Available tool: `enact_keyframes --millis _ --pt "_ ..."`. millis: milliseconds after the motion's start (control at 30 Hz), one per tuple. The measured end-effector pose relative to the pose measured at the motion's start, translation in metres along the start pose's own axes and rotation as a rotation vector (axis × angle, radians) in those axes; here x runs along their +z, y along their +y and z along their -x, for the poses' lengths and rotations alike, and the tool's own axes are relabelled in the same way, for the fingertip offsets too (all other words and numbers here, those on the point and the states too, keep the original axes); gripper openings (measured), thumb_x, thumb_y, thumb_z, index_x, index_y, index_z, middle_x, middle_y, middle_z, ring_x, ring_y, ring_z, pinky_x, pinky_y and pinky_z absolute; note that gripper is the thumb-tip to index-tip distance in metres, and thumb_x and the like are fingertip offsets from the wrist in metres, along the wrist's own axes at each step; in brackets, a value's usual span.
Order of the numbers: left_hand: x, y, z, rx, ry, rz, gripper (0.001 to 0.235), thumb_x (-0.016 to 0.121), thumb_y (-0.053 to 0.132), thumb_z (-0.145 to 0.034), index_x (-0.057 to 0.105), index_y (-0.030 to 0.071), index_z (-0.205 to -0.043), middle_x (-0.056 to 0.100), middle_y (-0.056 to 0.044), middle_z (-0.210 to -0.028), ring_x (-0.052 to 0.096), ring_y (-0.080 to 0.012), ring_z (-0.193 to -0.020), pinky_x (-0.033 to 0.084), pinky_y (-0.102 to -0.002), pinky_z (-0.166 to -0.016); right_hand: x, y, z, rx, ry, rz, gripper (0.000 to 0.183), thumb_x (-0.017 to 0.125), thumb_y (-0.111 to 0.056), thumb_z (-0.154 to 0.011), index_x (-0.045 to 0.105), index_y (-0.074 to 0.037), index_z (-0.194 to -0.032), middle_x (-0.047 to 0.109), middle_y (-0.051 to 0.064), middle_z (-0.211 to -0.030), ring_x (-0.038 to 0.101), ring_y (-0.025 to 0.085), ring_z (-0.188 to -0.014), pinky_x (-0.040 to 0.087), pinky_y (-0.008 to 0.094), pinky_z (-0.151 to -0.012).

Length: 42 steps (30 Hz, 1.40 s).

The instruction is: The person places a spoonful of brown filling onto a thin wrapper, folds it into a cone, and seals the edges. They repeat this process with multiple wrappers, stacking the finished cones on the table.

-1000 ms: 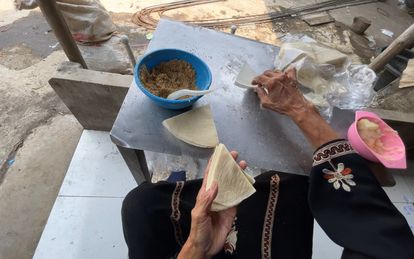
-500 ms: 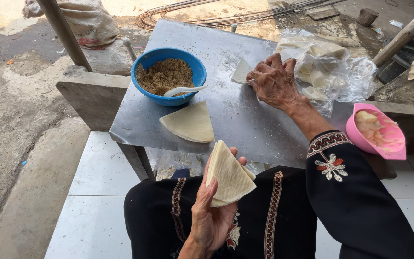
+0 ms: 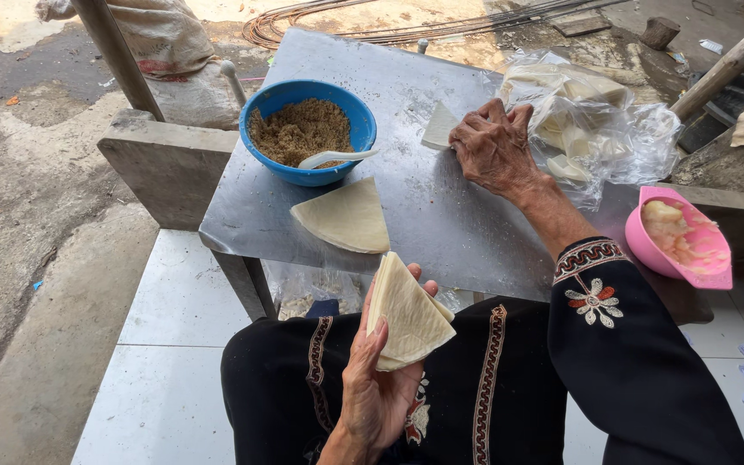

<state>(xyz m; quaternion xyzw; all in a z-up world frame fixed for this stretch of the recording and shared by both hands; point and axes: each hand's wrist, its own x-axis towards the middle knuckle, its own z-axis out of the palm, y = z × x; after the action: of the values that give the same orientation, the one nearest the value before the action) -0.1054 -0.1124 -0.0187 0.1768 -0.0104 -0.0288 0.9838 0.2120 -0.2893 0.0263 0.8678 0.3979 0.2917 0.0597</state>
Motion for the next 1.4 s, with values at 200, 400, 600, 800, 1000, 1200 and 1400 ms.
enact_keyframes --millis 200,400,600,800,1000,1200,1400 --pt "-0.004 -0.001 0.0 0.012 -0.007 0.021 0.084 0.06 0.032 -0.091 0.014 0.014 -0.159 0.037 -0.013 -0.158 0.039 -0.029 -0.146 0.035 -0.046 -0.114 -0.001 0.001 0.003 0.018 -0.014 -0.047 0.008 0.073 -0.019 -0.092 0.078 -0.019 -0.098 0.076 -0.003 -0.101 0.06 0.02 -0.11 0.028 0.05 -0.095" --pt "-0.006 0.0 0.001 0.015 -0.004 0.034 0.083 0.058 0.035 -0.091 0.014 0.016 -0.16 0.037 -0.013 -0.159 0.039 -0.0289 -0.146 0.034 -0.048 -0.115 -0.006 0.0 0.001 0.063 -0.032 -0.114 0.022 0.074 -0.021 -0.089 0.078 -0.016 -0.11 0.076 -0.001 -0.101 0.061 0.022 -0.107 0.028 0.05 -0.092" --pt "-0.009 -0.001 0.0 0.052 -0.084 0.081 0.082 0.054 0.036 -0.096 0.012 0.013 -0.162 0.032 -0.014 -0.162 0.035 -0.0282 -0.149 0.034 -0.049 -0.12 -0.011 0.003 0.013 -0.027 -0.018 -0.003 0.01 0.076 -0.025 -0.094 0.077 -0.019 -0.102 0.075 -0.002 -0.107 0.063 0.02 -0.113 0.029 0.05 -0.096" --pt "-0.009 -0.001 0.001 0.064 -0.098 0.107 0.078 0.052 0.034 -0.099 0.012 0.013 -0.162 0.03 -0.015 -0.163 0.034 -0.0284 -0.149 0.033 -0.047 -0.119 -0.008 0.005 0.018 0.056 -0.072 -0.104 0.013 0.078 -0.021 -0.093 0.074 -0.017 -0.105 0.074 0.0 -0.11 0.063 0.02 -0.118 0.03 0.051 -0.1" --pt "-0.01 -0.002 0.0 0.067 -0.092 0.112 0.078 0.051 0.036 -0.098 0.012 0.013 -0.162 0.03 -0.016 -0.163 0.034 -0.0285 -0.149 0.033 -0.046 -0.117 -0.028 0.005 0.012 0.043 -0.087 -0.122 0.028 0.079 -0.014 -0.082 0.076 -0.017 -0.11 0.074 0.004 -0.113 0.06 0.027 -0.118 0.03 0.057 -0.101" --pt "-0.018 -0.006 -0.001 0.115 -0.207 0.2 0.079 0.049 0.04 -0.103 0.008 0.014 -0.165 0.026 -0.017 -0.165 0.029 -0.0288 -0.152 0.034 -0.047 -0.124 -0.099 -0.048 0.034 -0.007 -0.036 -0.489 0.014 0.076 -0.024 -0.102 0.073 -0.018 -0.114 0.073 -0.002 -0.118 0.059 0.018 -0.123 0.044 0.043 -0.113" --pt "-0.014 -0.006 0.004 0.115 -0.23 0.263 0.084 0.051 0.043 -0.103 0.004 0.014 -0.166 0.021 -0.014 -0.168 0.027 -0.028 -0.154 0.041 -0.045 -0.119 -0.157 -0.158 0.089 -0.257 -0.068 -0.597 0.031 0.083 -0.042 -0.073 0.079 -0.02 -0.095 0.073 -0.007 -0.099 0.049 0.022 -0.106 0.028 0.044 -0.096"
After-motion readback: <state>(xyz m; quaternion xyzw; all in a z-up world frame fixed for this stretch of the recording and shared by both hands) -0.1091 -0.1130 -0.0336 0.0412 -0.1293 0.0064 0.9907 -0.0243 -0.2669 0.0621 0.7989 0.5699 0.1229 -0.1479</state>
